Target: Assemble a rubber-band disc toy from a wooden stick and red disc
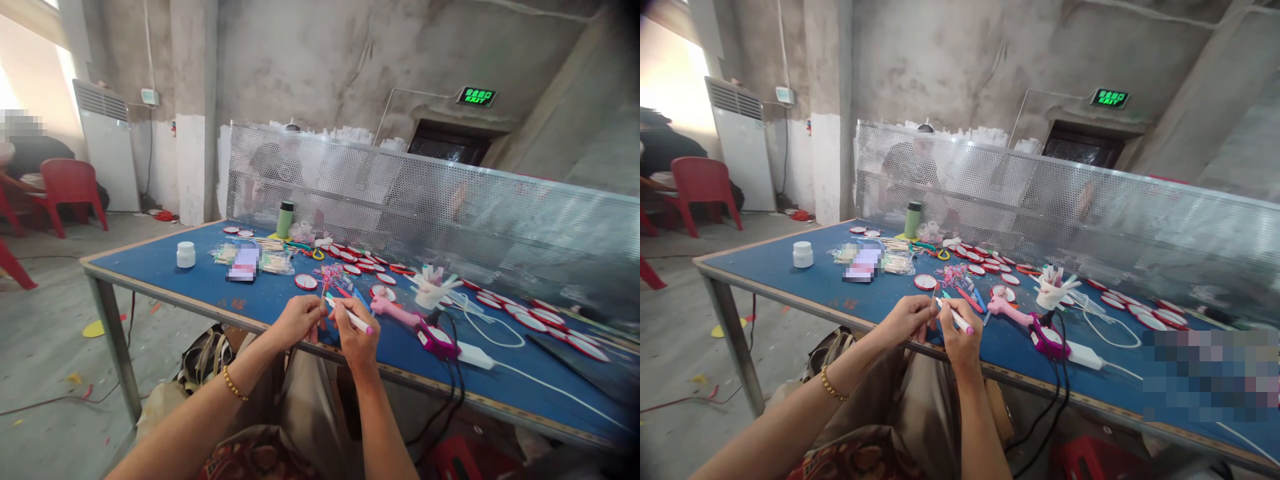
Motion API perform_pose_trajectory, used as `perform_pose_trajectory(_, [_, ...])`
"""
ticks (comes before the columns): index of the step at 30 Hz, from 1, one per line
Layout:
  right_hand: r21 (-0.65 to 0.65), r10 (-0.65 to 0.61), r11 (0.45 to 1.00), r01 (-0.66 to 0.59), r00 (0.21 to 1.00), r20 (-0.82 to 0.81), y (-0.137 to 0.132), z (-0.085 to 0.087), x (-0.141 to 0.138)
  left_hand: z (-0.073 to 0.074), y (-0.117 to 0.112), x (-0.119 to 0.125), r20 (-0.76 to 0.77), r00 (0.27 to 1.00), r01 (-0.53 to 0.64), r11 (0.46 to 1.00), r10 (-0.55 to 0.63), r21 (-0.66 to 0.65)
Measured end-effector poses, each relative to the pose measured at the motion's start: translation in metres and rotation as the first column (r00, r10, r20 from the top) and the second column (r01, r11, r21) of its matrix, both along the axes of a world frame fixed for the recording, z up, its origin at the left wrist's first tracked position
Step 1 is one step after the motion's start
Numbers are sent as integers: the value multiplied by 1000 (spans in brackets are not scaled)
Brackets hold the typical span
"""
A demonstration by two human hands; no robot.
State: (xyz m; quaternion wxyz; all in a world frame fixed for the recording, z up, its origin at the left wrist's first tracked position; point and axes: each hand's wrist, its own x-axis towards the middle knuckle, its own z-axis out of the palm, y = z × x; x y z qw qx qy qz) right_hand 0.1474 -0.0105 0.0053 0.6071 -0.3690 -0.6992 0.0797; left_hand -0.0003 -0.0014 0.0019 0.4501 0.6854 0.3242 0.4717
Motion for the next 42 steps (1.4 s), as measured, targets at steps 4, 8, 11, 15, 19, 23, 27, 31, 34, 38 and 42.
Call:
perform_pose_trajectory(4, [-6, -5, 1000, 5, 1000, -1, -1, 0, 1, -1, 1, 1, 13, 1000, 1, 1000, 0, -8])
perform_pose_trajectory(8, [3, -3, 1000, 3, 1000, 12, 0, 0, 1, -1, 1, 1, 3, 1000, -1, 1000, 1, -7])
perform_pose_trajectory(11, [7, 3, 1000, -3, 1000, 29, 0, 1, 0, -1, 0, 1, -5, 1000, -3, 1000, 3, -4])
perform_pose_trajectory(15, [13, 20, 1000, -20, 999, 37, -1, 2, -1, -1, 0, 0, -12, 1000, -3, 1000, 3, 4])
perform_pose_trajectory(19, [1, 4, 1000, -5, 1000, 31, -1, 1, 0, 1, -1, 1, -8, 1000, -5, 1000, 5, -11])
perform_pose_trajectory(23, [9, -9, 1000, 8, 1000, 14, 1, -1, 1, 2, -2, 1, 10, 1000, -2, 1000, 2, -28])
perform_pose_trajectory(27, [10, -14, 1000, 14, 1000, 11, 1, -1, 1, 1, -1, 1, 8, 1000, -4, 1000, 4, -25])
perform_pose_trajectory(31, [14, 6, 1000, -6, 999, 42, 0, 1, 0, 0, 0, 1, -3, 1000, 0, 1000, 0, -17])
perform_pose_trajectory(34, [10, 24, 1000, -25, 998, 52, 1, 1, -1, -1, 0, 1, -8, 1000, -1, 1000, 1, -4])
perform_pose_trajectory(38, [13, 4, 1000, -4, 1000, 28, 2, -1, 0, -1, 0, 1, 1, 1000, -11, 1000, 11, 0])
perform_pose_trajectory(42, [22, -18, 1000, 18, 999, 29, 2, -2, 1, -1, 0, 2, 7, 1000, -14, 1000, 15, -23])
